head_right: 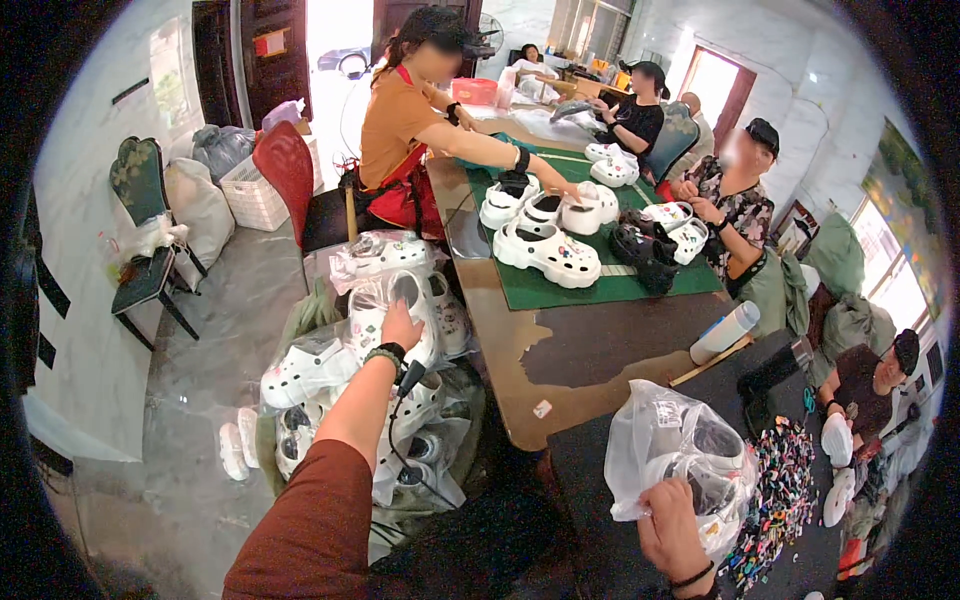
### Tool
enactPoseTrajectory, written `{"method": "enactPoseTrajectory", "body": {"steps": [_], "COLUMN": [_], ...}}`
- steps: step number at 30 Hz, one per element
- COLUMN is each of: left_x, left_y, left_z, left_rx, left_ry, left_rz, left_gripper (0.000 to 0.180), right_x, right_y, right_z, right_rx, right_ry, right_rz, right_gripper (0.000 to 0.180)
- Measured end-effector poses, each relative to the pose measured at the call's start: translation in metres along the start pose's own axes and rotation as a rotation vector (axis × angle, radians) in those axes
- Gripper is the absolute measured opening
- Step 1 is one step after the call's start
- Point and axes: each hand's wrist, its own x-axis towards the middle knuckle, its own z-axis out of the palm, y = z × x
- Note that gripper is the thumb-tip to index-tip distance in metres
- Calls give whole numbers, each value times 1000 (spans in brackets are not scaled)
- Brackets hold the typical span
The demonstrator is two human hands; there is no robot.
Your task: Apply decorative charms (Jibbitz) to the holes of foam clogs and bag the finished products.
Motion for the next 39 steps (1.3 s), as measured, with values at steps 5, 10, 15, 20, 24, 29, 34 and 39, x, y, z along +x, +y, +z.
{"method": "enactPoseTrajectory", "body": {"steps": [5,10,15,20,24,29,34,39], "left_x": [-13,4,18,11,12,-5,-30,-66], "left_y": [6,-11,4,11,-22,-24,7,68], "left_z": [-10,-29,-25,-2,7,-30,-112,-210], "left_rx": [-48,9,-29,-12,-80,-209,-346,-542], "left_ry": [-210,-27,-161,9,220,360,455,409], "left_rz": [-111,-31,-200,-125,-25,145,222,507], "left_gripper": [64,69,85,37,19,15,17,12], "right_x": [-5,-3,-2,-7,-2,-6,-21,-30], "right_y": [7,9,4,15,7,-1,36,32], "right_z": [11,14,12,20,17,5,-17,-78], "right_rx": [-31,-21,-7,17,51,189,648,334], "right_ry": [58,-32,-2,-44,1,225,708,768], "right_rz": [-65,-47,-82,16,-11,129,333,306], "right_gripper": [18,22,18,18,19,11,27,34]}}
